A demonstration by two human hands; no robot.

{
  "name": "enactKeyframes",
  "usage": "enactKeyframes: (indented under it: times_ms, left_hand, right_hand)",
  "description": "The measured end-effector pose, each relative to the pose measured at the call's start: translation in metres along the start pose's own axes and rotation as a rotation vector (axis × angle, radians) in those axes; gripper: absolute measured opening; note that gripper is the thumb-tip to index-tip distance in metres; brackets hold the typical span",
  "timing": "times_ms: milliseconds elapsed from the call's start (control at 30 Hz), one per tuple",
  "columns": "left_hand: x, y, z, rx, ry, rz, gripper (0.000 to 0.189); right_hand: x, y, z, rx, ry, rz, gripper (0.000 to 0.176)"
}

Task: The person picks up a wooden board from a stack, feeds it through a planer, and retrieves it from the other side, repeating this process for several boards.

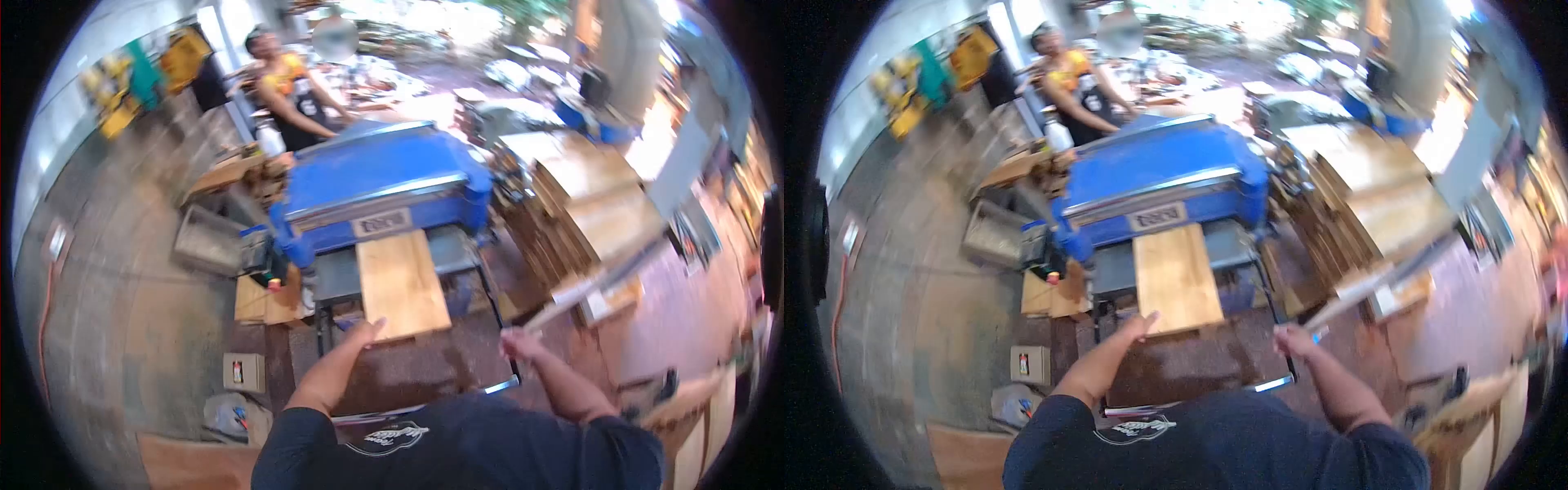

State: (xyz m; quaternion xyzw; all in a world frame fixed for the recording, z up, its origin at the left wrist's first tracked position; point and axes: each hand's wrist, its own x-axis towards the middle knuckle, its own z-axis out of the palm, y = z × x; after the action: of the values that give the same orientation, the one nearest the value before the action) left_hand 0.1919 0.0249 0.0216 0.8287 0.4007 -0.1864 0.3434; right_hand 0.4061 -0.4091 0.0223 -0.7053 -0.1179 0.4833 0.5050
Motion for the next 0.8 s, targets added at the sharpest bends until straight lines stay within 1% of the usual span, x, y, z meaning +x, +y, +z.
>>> enactKeyframes:
  times_ms: [33,67,100,133,167,200,233,267,300,333,367,433,467,500,567,600,633,667,700,733,767,800]
  left_hand:
    - [-0.012,0.015,-0.010,0.074,-0.044,-0.039,0.078]
    - [-0.020,0.019,-0.008,0.187,0.115,0.038,0.079]
    - [-0.025,0.024,-0.009,0.277,0.290,0.128,0.080]
    - [-0.031,0.034,-0.014,0.253,0.213,0.073,0.083]
    - [-0.033,0.039,-0.018,0.231,0.142,0.005,0.085]
    - [-0.008,0.023,-0.012,0.228,0.141,-0.026,0.082]
    - [0.014,0.011,-0.001,0.220,0.145,-0.064,0.078]
    - [0.005,0.019,0.005,0.240,0.140,-0.048,0.078]
    - [-0.013,0.029,0.010,-0.002,0.203,-0.088,0.071]
    - [-0.027,0.034,0.015,-0.246,0.264,-0.132,0.065]
    - [-0.027,0.026,0.029,-0.232,0.262,-0.130,0.065]
    - [-0.020,-0.012,0.068,-0.487,0.223,-0.013,0.053]
    - [-0.028,-0.038,0.091,-0.440,0.136,0.045,0.051]
    - [-0.038,-0.050,0.111,-0.392,0.048,0.101,0.049]
    - [-0.104,-0.028,0.110,0.045,-0.221,0.304,0.041]
    - [-0.148,-0.016,0.109,0.065,-0.253,0.386,0.042]
    - [-0.180,-0.012,0.109,0.079,-0.283,0.470,0.043]
    - [-0.194,-0.020,0.110,0.080,-0.284,0.460,0.043]
    - [-0.205,-0.032,0.113,-0.349,-0.321,0.197,0.045]
    - [-0.215,-0.029,0.110,-0.770,-0.342,-0.075,0.048]
    - [-0.217,-0.024,0.105,-0.770,-0.338,-0.084,0.048]
    - [-0.220,-0.008,0.092,-0.330,-0.312,0.025,0.047]
  right_hand:
    - [-0.004,0.005,-0.019,-0.026,0.090,-0.055,0.036]
    - [-0.033,-0.028,-0.021,0.059,0.180,-0.043,0.036]
    - [-0.040,-0.032,-0.043,0.019,0.169,-0.094,0.036]
    - [-0.046,-0.037,-0.052,0.114,0.338,-0.115,0.036]
    - [-0.048,-0.035,-0.075,0.185,0.321,-0.126,0.037]
    - [-0.060,-0.047,-0.088,0.175,0.407,-0.128,0.038]
    - [-0.067,-0.056,-0.106,0.126,0.412,-0.122,0.038]
    - [-0.072,-0.060,-0.125,0.076,0.429,-0.101,0.039]
    - [-0.081,-0.070,-0.146,-0.075,0.416,-0.134,0.039]
    - [-0.077,-0.067,-0.171,-0.214,0.440,-0.151,0.039]
    - [-0.097,-0.094,-0.179,-0.427,0.453,-0.133,0.040]
    - [-0.111,-0.119,-0.201,-0.909,0.508,-0.184,0.043]
    - [-0.114,-0.129,-0.212,-1.028,0.485,-0.178,0.046]
    - [-0.111,-0.136,-0.226,-1.148,0.459,-0.172,0.049]
    - [-0.079,-0.134,-0.264,-1.497,0.547,-0.221,0.060]
    - [-0.070,-0.137,-0.273,-1.485,0.534,-0.222,0.060]
    - [-0.061,-0.146,-0.279,-1.460,0.595,-0.121,0.072]
    - [-0.053,-0.152,-0.279,-1.435,0.657,-0.019,0.086]
    - [-0.038,-0.150,-0.278,-1.433,0.649,-0.022,0.086]
    - [-0.020,-0.146,-0.274,-1.409,0.791,0.020,0.093]
    - [-0.005,-0.142,-0.272,-1.381,0.927,0.062,0.101]
    - [-0.001,-0.145,-0.267,-1.411,0.909,0.095,0.098]
